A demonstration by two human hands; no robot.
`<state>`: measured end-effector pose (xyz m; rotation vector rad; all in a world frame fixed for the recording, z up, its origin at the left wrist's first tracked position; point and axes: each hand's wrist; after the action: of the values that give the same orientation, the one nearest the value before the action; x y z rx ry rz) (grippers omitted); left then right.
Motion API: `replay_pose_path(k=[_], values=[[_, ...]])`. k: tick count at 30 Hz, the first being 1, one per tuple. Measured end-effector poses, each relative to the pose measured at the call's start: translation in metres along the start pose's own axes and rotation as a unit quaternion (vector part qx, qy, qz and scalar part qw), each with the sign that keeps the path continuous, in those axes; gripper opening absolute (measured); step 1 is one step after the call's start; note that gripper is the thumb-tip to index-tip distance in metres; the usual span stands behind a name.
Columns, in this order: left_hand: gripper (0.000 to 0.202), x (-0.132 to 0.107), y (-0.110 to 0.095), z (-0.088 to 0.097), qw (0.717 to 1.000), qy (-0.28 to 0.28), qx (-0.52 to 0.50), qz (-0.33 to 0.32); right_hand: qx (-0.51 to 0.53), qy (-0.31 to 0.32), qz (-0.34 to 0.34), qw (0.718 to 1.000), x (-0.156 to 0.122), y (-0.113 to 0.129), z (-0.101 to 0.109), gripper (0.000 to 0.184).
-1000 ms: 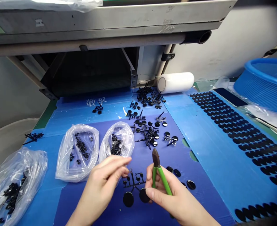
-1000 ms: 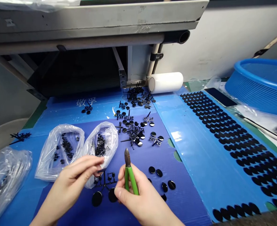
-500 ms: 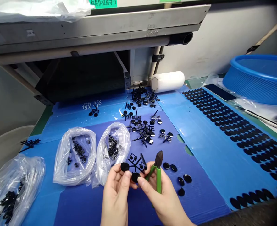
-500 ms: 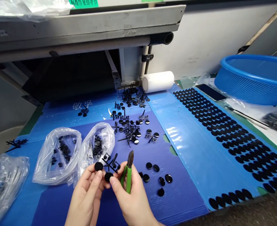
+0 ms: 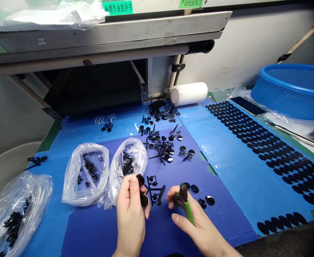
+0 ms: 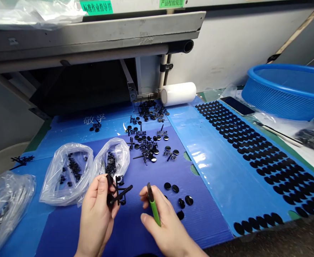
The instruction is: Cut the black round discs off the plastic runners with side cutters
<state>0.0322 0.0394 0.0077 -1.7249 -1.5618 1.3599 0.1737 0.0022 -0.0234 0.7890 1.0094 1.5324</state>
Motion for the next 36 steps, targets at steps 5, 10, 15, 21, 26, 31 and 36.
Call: replay_pose_path(k=[5,10,15,21,26,31,36], values=[[0.025,-0.009,-0.013,-0.005,0.999,0.001,-0.012,0.053,-0.163,0.090,0.042,0.982,0.003,0.003,0.009,0.048],[0.029,-0.018,-0.015,-0.005,0.996,0.042,0.010,0.073,-0.170,0.089,0.105,0.976,0.003,0.004,0.003,0.054],[0.029,-0.017,-0.013,0.000,0.994,0.070,0.012,0.086,-0.177,0.124,0.114,0.970,0.007,0.007,0.005,0.053],[0.027,-0.015,-0.014,0.003,0.985,0.125,0.022,0.119,-0.185,0.131,0.094,0.969,0.005,0.004,0.005,0.045],[0.027,-0.016,-0.013,0.002,0.982,0.134,0.033,0.129,-0.192,0.134,0.079,0.969,0.002,0.000,0.007,0.044],[0.027,-0.016,-0.013,0.001,0.981,0.132,0.041,0.136,-0.215,0.148,0.087,0.961,0.005,0.008,0.011,0.042],[0.027,-0.019,-0.012,-0.001,0.986,0.105,0.043,0.125,-0.256,0.143,0.089,0.952,0.005,0.012,0.013,0.036]])
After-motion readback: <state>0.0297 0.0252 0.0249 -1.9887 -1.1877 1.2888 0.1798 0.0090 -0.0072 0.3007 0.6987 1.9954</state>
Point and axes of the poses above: each hand's wrist, its own x-axis towards the middle knuckle, its own z-axis out of the back of the hand, y = z × x, and after that the axes turned 10 degrees about -x, right-handed
